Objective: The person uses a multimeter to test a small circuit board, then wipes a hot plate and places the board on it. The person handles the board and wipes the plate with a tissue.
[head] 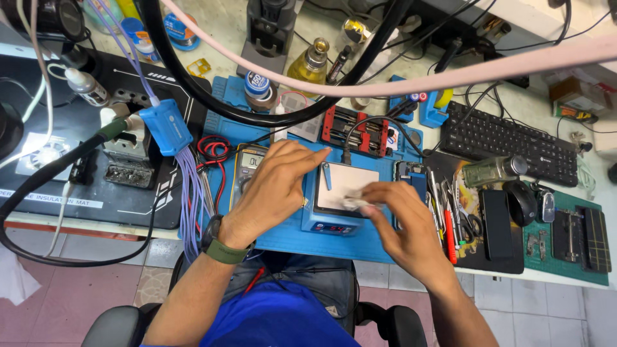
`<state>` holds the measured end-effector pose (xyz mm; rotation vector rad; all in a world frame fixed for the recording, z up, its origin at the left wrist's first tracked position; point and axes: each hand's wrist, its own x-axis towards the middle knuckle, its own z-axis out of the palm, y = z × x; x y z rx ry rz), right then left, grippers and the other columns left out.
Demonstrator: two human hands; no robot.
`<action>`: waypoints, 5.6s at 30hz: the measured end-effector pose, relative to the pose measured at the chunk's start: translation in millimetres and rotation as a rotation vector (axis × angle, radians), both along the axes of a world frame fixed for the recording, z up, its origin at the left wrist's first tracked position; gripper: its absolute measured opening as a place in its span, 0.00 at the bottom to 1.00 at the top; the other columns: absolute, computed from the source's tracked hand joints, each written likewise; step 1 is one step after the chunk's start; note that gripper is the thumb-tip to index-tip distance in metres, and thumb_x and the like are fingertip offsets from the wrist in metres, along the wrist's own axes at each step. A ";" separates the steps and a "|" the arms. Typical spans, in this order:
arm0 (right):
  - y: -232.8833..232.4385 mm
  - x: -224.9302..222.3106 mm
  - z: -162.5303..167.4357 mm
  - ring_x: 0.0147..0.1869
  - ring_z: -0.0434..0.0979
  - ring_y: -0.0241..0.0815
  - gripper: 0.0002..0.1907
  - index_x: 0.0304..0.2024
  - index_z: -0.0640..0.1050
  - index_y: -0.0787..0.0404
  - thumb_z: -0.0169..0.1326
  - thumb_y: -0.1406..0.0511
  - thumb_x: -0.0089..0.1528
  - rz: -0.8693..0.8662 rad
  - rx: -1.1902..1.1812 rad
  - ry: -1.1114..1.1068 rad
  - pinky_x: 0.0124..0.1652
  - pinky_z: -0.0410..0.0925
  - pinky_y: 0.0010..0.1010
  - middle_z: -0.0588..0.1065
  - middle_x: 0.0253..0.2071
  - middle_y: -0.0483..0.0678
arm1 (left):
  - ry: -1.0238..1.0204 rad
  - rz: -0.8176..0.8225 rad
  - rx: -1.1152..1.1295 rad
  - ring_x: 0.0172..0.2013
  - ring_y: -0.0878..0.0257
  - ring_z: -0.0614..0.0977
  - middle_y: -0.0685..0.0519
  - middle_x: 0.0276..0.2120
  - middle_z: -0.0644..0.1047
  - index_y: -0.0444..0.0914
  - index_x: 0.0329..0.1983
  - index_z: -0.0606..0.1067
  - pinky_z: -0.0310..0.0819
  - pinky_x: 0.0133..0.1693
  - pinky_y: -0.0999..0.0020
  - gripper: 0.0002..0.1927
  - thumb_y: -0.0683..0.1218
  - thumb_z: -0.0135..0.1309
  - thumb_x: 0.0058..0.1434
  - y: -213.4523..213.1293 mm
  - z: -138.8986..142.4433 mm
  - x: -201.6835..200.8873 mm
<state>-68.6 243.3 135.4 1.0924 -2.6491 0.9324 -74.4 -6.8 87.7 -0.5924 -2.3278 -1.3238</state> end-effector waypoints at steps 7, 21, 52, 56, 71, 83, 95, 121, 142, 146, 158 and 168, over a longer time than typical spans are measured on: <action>-3.4 44.2 -26.6 0.33 0.73 0.50 0.42 0.73 0.60 0.65 0.52 0.75 0.55 -0.203 0.219 0.165 0.38 0.66 0.42 0.76 0.31 0.49 | 0.002 0.114 0.087 0.51 0.46 0.77 0.42 0.46 0.79 0.32 0.60 0.75 0.67 0.58 0.55 0.28 0.28 0.46 0.56 -1.3 -0.8 17.0; -16.5 45.8 -53.9 0.19 0.76 0.47 0.46 0.74 0.55 0.62 0.56 0.69 0.54 -0.257 0.355 -0.069 0.24 0.69 0.40 0.76 0.19 0.48 | 0.019 0.192 0.056 0.54 0.49 0.78 0.45 0.49 0.80 0.34 0.56 0.78 0.67 0.62 0.54 0.22 0.31 0.48 0.60 -2.9 -0.9 27.8; 13.9 39.4 -37.9 0.45 0.80 0.39 0.12 0.44 0.81 0.69 0.48 0.78 0.62 -0.265 -0.642 -0.459 0.41 0.76 0.29 0.74 0.48 0.50 | 0.064 0.420 -0.294 0.57 0.50 0.70 0.50 0.56 0.71 0.47 0.59 0.78 0.52 0.61 0.44 0.19 0.52 0.56 0.66 19.1 -7.0 58.8; 35.7 43.8 -59.8 0.44 0.73 0.35 0.12 0.47 0.81 0.67 0.47 0.76 0.66 -0.450 -0.519 -0.207 0.41 0.66 0.23 0.75 0.46 0.48 | 0.155 0.312 -0.533 0.68 0.49 0.62 0.48 0.70 0.61 0.51 0.71 0.68 0.43 0.65 0.42 0.32 0.66 0.48 0.66 36.3 -13.1 56.9; 44.5 47.9 -73.3 0.43 0.70 0.31 0.09 0.51 0.78 0.66 0.56 0.71 0.68 -0.653 -0.582 -0.038 0.42 0.66 0.20 0.70 0.44 0.44 | 0.185 0.180 -0.724 0.75 0.58 0.58 0.46 0.73 0.64 0.34 0.75 0.61 0.33 0.72 0.48 0.43 0.69 0.41 0.69 67.9 -13.2 56.6; 48.5 47.3 -90.8 0.42 0.73 0.31 0.08 0.49 0.79 0.66 0.55 0.73 0.67 -0.668 -0.682 -0.142 0.40 0.67 0.19 0.72 0.45 0.44 | 0.135 0.126 -0.678 0.73 0.56 0.61 0.45 0.70 0.67 0.33 0.71 0.65 0.36 0.72 0.44 0.39 0.66 0.43 0.69 67.4 -13.8 52.0; 49.7 45.0 -91.7 0.45 0.74 0.28 0.15 0.58 0.76 0.68 0.53 0.71 0.69 -0.666 -0.766 -0.153 0.43 0.68 0.18 0.76 0.47 0.45 | 0.152 0.118 -0.657 0.73 0.55 0.62 0.45 0.68 0.69 0.32 0.69 0.68 0.39 0.72 0.43 0.36 0.64 0.44 0.71 64.7 -12.3 55.9; -45.3 -33.5 -18.4 0.48 0.78 0.45 0.11 0.47 0.78 0.66 0.62 0.72 0.62 -0.197 -0.283 -0.002 0.47 0.71 0.33 0.77 0.44 0.52 | 0.066 0.512 0.033 0.47 0.54 0.76 0.52 0.43 0.78 0.38 0.49 0.80 0.64 0.53 0.59 0.10 0.39 0.59 0.64 29.2 -10.1 43.0; -44.6 41.1 -2.0 0.44 0.76 0.50 0.11 0.42 0.77 0.64 0.62 0.73 0.58 0.120 -0.087 -0.107 0.44 0.69 0.38 0.77 0.41 0.52 | 0.067 0.503 0.151 0.46 0.53 0.77 0.49 0.42 0.79 0.36 0.46 0.80 0.72 0.50 0.60 0.08 0.36 0.58 0.64 23.8 -14.6 60.8; -39.0 23.5 -0.7 0.46 0.81 0.46 0.17 0.51 0.78 0.63 0.60 0.73 0.59 -0.037 -0.243 -0.173 0.44 0.73 0.31 0.78 0.45 0.52 | 0.057 0.515 0.181 0.46 0.53 0.78 0.49 0.42 0.79 0.36 0.46 0.80 0.73 0.50 0.61 0.08 0.36 0.58 0.65 19.0 -15.3 64.2; -12.2 -0.9 -9.2 0.53 0.76 0.52 0.25 0.53 0.77 0.67 0.57 0.77 0.52 0.138 0.201 0.193 0.50 0.71 0.39 0.76 0.51 0.53 | 0.114 0.470 0.169 0.46 0.53 0.78 0.49 0.41 0.79 0.36 0.46 0.80 0.73 0.50 0.60 0.08 0.36 0.57 0.65 19.2 -10.7 68.6; -27.1 -5.5 -23.7 0.53 0.75 0.52 0.22 0.54 0.78 0.66 0.57 0.76 0.56 0.016 0.076 0.250 0.51 0.71 0.39 0.75 0.51 0.51 | 0.180 0.314 0.120 0.48 0.51 0.79 0.48 0.44 0.78 0.35 0.49 0.79 0.73 0.52 0.58 0.10 0.35 0.56 0.65 29.4 -13.2 60.7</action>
